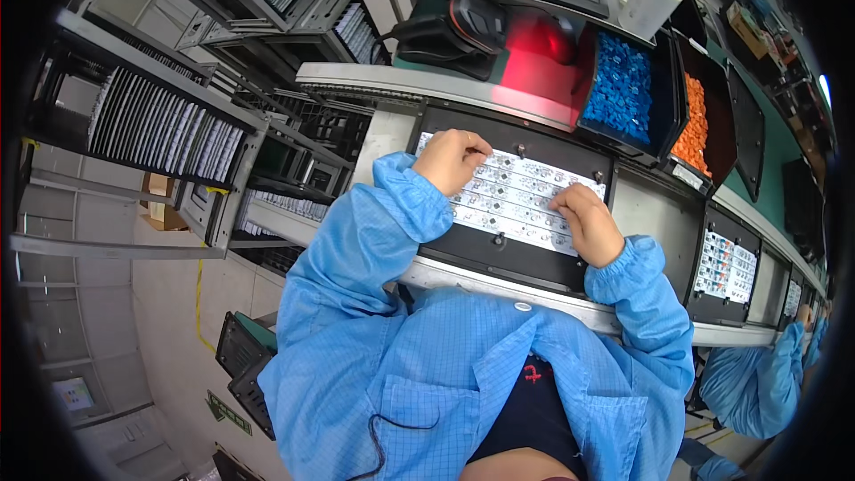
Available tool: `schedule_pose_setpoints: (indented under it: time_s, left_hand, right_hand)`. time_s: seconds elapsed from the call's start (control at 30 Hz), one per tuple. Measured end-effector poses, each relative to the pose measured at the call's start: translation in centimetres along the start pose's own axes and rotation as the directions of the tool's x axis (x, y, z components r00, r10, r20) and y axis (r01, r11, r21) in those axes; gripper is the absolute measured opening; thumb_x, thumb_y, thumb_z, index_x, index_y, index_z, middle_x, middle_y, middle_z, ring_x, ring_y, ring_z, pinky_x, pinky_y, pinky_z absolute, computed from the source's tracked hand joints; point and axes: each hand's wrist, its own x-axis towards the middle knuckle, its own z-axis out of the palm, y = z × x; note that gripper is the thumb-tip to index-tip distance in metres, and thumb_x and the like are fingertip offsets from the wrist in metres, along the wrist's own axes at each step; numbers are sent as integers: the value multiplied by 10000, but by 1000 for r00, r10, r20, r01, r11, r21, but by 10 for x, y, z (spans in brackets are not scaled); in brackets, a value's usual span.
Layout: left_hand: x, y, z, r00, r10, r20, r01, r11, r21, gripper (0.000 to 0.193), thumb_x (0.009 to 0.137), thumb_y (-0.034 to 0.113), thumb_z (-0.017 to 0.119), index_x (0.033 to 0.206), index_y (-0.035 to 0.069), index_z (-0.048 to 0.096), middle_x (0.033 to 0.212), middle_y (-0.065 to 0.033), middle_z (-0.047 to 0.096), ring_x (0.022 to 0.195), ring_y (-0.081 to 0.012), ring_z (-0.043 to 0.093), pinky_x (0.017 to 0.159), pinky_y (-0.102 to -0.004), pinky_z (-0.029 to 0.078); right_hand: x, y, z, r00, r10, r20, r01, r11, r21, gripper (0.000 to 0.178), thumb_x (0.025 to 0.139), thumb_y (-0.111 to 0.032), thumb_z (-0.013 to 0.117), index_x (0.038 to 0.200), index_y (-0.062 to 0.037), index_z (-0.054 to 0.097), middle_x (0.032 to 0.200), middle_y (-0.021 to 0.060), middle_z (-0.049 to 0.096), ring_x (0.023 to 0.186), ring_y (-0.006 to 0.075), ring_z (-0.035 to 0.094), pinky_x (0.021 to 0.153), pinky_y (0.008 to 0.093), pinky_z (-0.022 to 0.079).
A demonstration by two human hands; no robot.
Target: The person is assembling small electronic components onto a printed circuit board template.
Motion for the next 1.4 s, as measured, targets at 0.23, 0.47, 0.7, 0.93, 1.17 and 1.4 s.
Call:
schedule_pose_setpoints:
  time_s: [0.23,0.47,0.7,0.93,1.17,1.4]
  left_hand:
    - [0,-21,-5,995,86,-59,-95,978,-188,221,825,15,688,1044,-18,691,859,-102,718,803,-129,656,736,-275,530]
    - [-25,-5,-20,995,-41,-95,-5,896,-443,235,837,23,696,1059,-50,676,895,-113,710,812,-134,657,753,-267,532]
    - [-34,0,-29,994,-44,-98,-33,747,-664,192,852,7,674,1036,-47,678,882,-119,705,771,-135,652,716,-252,527]
    - [-37,7,-37,986,-10,-164,-89,808,-583,182,852,3,667,1025,-50,680,856,-97,697,736,-99,618,689,-239,515]
    - [-27,19,-21,996,-43,-84,-1,886,-464,148,865,5,648,996,-57,676,880,-84,689,760,-85,614,718,-221,510]
    - [-18,13,-16,998,-54,-27,44,956,-291,160,858,-9,633,1009,-53,663,872,-62,678,752,-60,600,704,-200,497]
  right_hand:
    - [-11,-6,-3,996,20,-82,-22,999,-25,140,806,23,623,916,-18,699,815,143,625,804,301,575,720,362,471]
    - [-26,1,-17,947,152,-283,-139,988,66,106,837,28,603,909,-15,668,860,92,642,789,208,589,730,311,474]
    - [-65,100,-30,727,677,117,-305,165,938,168,939,-111,530,1085,-40,573,813,2,519,670,124,494,608,265,415]
    - [-28,75,-6,861,489,140,-274,213,938,372,938,-151,584,1272,-3,512,942,4,574,799,87,533,672,219,436]
    - [-38,77,-27,825,563,57,-277,315,908,325,949,-139,571,1249,-19,540,966,29,628,742,74,526,630,192,413]
    - [-53,70,-40,766,642,-27,-241,326,914,250,964,-171,559,1173,-37,584,954,50,644,726,72,521,619,187,406]
